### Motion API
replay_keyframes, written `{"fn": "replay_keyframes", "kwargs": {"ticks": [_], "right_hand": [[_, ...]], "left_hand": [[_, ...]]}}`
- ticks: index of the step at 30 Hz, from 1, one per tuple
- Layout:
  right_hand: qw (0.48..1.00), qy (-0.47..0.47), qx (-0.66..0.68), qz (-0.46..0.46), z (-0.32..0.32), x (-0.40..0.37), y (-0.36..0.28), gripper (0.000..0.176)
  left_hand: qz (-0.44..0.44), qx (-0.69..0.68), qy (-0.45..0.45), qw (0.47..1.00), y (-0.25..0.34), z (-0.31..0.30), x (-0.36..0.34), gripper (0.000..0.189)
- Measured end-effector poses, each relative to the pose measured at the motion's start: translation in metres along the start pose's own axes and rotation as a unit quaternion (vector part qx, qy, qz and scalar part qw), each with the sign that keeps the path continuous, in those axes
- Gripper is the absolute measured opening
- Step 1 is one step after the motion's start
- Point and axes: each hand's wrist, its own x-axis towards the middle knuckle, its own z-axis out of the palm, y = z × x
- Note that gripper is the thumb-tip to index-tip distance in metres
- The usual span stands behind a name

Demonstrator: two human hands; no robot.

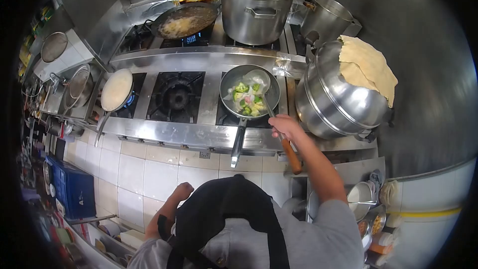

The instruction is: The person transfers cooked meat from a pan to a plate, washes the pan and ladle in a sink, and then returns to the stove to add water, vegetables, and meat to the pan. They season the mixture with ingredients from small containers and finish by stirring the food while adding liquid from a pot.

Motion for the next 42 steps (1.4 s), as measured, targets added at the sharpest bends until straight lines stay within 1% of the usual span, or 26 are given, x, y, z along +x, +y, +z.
{"fn": "replay_keyframes", "kwargs": {"ticks": [1, 2, 4, 5, 7, 9, 11, 12, 13, 15, 17, 18, 20, 22, 23, 25, 26, 30, 32, 33, 35, 36, 39, 40, 41, 42], "right_hand": [[0.996, -0.044, 0.076, 0.001, -0.001, 0.001, 0.001, 0.017], [0.996, -0.044, 0.079, -0.001, -0.006, -0.002, 0.002, 0.017], [0.976, -0.132, 0.161, 0.069, -0.022, -0.018, -0.003, 0.016], [0.975, -0.128, 0.164, 0.073, -0.005, -0.034, -0.011, 0.016], [0.983, -0.028, 0.172, 0.055, 0.037, -0.062, -0.034, 0.016], [0.979, -0.043, 0.193, 0.053, 0.033, -0.054, -0.024, 0.016], [0.994, -0.024, 0.091, 0.048, 0.024, -0.056, -0.017, 0.015], [0.994, -0.02, 0.09, 0.051, 0.03, -0.056, -0.013, 0.015], [0.997, 0.013, 0.078, 0.023, 0.038, -0.057, -0.007, 0.017], [0.997, 0.052, 0.065, -0.006, 0.046, -0.067, -0.003, 0.018], [0.978, 0.121, -0.168, -0.041, 0.053, -0.085, -0.008, 0.022], [0.977, 0.122, -0.169, -0.039, 0.057, -0.094, -0.004, 0.022], [0.914, 0.206, -0.304, -0.171, 0.058, -0.112, 0.006, 0.028], [0.916, 0.201, -0.31, -0.154, 0.059, -0.132, 0.013, 0.029], [0.918, 0.195, -0.315, -0.139, 0.061, -0.137, 0.015, 0.03], [0.916, 0.184, -0.333, -0.127, 0.066, -0.133, 0.017, 0.031], [0.913, 0.171, -0.352, -0.115, 0.069, -0.13, 0.02, 0.031], [0.9, 0.175, -0.368, -0.153, 0.07, -0.073, 0.045, 0.03], [0.91, 0.195, -0.316, -0.183, 0.072, -0.054, 0.043, 0.027], [0.91, 0.193, -0.317, -0.184, 0.072, -0.048, 0.043, 0.027], [0.869, 0.25, -0.366, -0.222, 0.072, -0.04, 0.038, 0.025], [0.868, 0.246, -0.367, -0.225, 0.073, -0.04, 0.035, 0.025], [0.899, 0.244, -0.3, -0.204, 0.08, -0.05, 0.017, 0.024], [0.942, 0.187, -0.23, -0.154, 0.085, -0.056, 0.006, 0.023], [0.974, 0.129, -0.157, -0.101, 0.088, -0.059, 0.0, 0.023], [0.974, 0.129, -0.153, -0.101, 0.09, -0.055, 0.002, 0.023]], "left_hand": [[0.001, 0.001, 0.0, 1.0, -0.016, 0.016, 0.005, 0.03], [-0.039, -0.071, -0.016, 0.997, -0.032, 0.027, 0.007, 0.031], [-0.128, -0.16, -0.024, 0.978, -0.024, -0.002, 0.001, 0.035], [-0.127, -0.159, -0.03, 0.979, -0.025, -0.015, -0.001, 0.035], [-0.206, -0.276, 0.012, 0.939, -0.025, -0.029, 0.004, 0.033], [-0.188, -0.259, 0.023, 0.947, -0.042, -0.034, 0.015, 0.032], [-0.143, -0.183, 0.076, 0.97, -0.05, -0.044, 0.019, 0.032], [-0.021, -0.125, 0.078, 0.989, -0.1, -0.006, 0.044, 0.032], [-0.016, -0.126, 0.072, 0.989, -0.097, -0.008, 0.041, 0.032], [-0.175, -0.305, 0.066, 0.934, -0.08, -0.034, 0.03, 0.033], [-0.174, -0.282, 0.049, 0.942, -0.082, -0.04, 0.023, 0.035], [-0.165, -0.255, 0.04, 0.952, -0.083, -0.04, 0.018, 0.033], [-0.154, -0.23, 0.028, 0.961, -0.085, -0.038, 0.013, 0.032], [-0.054, -0.097, -0.017, 0.994, -0.096, -0.034, 0.006, 0.027], [-0.053, -0.095, -0.018, 0.994, -0.1, -0.032, 0.004, 0.027], [0.095, 0.158, -0.09, 0.979, -0.107, -0.032, 0.004, 0.027], [0.128, 0.161, -0.069, 0.976, -0.113, -0.029, 0.002, 0.024], [0.116, 0.169, -0.086, 0.975, -0.11, -0.034, 0.006, 0.025], [-0.006, -0.077, -0.008, 0.997, -0.106, -0.036, 0.012, 0.021], [-0.008, -0.078, -0.008, 0.997, -0.101, -0.038, 0.012, 0.021], [-0.172, -0.27, 0.052, 0.946, -0.093, -0.037, 0.018, 0.023], [-0.176, -0.304, 0.063, 0.934, -0.092, -0.037, 0.022, 0.03], [-0.183, -0.301, 0.057, 0.934, -0.082, -0.028, 0.02, 0.024], [-0.184, -0.3, 0.058, 0.934, -0.081, -0.027, 0.018, 0.024], [-0.1, -0.217, 0.024, 0.971, -0.081, -0.024, 0.016, 0.023], [-0.015, -0.129, -0.01, 0.991, -0.081, -0.024, 0.014, 0.023]]}}
